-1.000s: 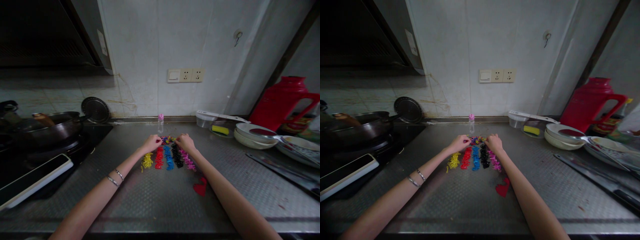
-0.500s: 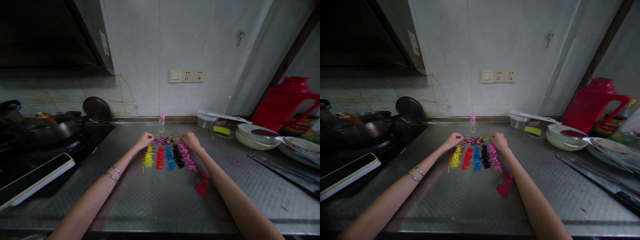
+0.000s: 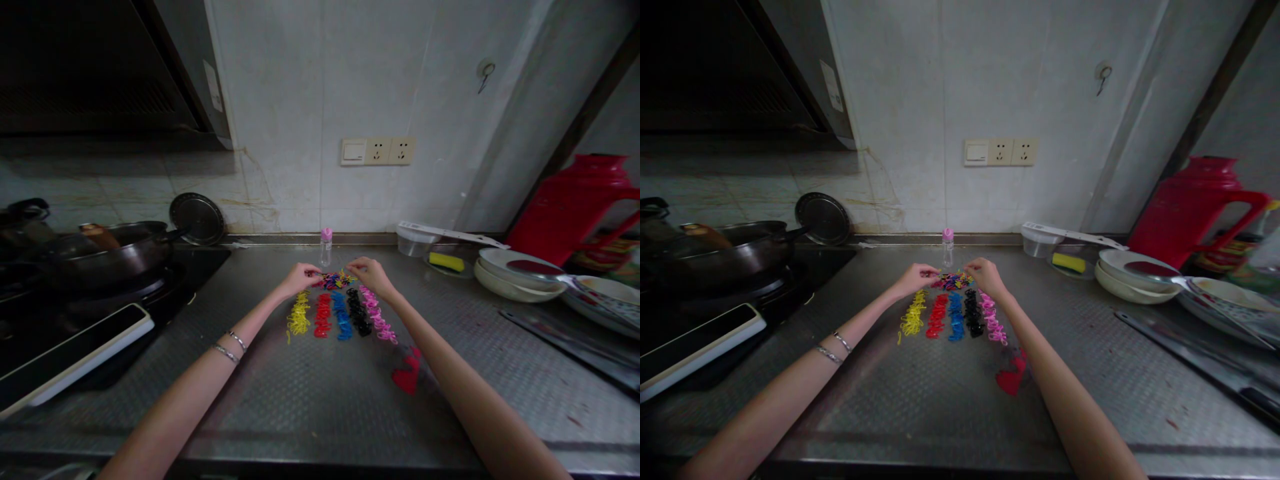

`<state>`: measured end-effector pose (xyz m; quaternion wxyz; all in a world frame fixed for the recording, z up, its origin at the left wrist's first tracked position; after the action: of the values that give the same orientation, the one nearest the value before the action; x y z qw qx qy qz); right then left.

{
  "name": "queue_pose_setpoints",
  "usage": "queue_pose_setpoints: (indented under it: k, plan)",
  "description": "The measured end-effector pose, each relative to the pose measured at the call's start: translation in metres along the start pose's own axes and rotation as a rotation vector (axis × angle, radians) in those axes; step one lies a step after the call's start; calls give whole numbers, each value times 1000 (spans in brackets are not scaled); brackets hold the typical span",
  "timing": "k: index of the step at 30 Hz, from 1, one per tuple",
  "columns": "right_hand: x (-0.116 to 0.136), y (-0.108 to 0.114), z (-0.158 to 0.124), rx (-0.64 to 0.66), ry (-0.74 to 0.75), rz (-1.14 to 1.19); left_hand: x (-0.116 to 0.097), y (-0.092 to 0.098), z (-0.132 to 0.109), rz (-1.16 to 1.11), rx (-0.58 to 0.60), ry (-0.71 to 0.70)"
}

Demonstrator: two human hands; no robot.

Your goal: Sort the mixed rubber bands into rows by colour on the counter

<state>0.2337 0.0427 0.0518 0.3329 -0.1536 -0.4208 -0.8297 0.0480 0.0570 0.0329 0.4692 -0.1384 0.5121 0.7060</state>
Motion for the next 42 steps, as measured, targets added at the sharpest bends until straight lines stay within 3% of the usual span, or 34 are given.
queue_pose_setpoints:
  k: [5,10,16,25,33,38,42]
  plan:
    - [35,-9,-8,78,79,91,-16,-12,-4,-69,81,-14]
    - [48,-9,-12,80,126,117,-17,-16,-5,-157,90,-4]
    - [38,-10,-10,81,113,107,-9,-10,-2,-150,107,13]
    - [11,-32,-18,206,266,-103,25,30,1,229,333,103]
    - [12,-39,-23,265,366,-96,48,21,-7,215,525,142]
    - [10,-36,-19,256,353,-39,49,28,-4,190,514,135]
    - [6,-33,-16,246,319,-35,47,39,5,204,348,110]
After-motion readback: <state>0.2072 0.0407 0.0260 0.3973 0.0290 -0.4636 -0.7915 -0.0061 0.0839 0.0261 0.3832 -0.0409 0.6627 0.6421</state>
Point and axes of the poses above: each hand's wrist, its own z-axis towards the middle knuckle, its own y-axis out of the back of the hand, x = y × z, the point moved 7 cm from there along z, towards the middle knuckle, and after that the axes turned 10 degrees about -x, right-handed, at the moved point
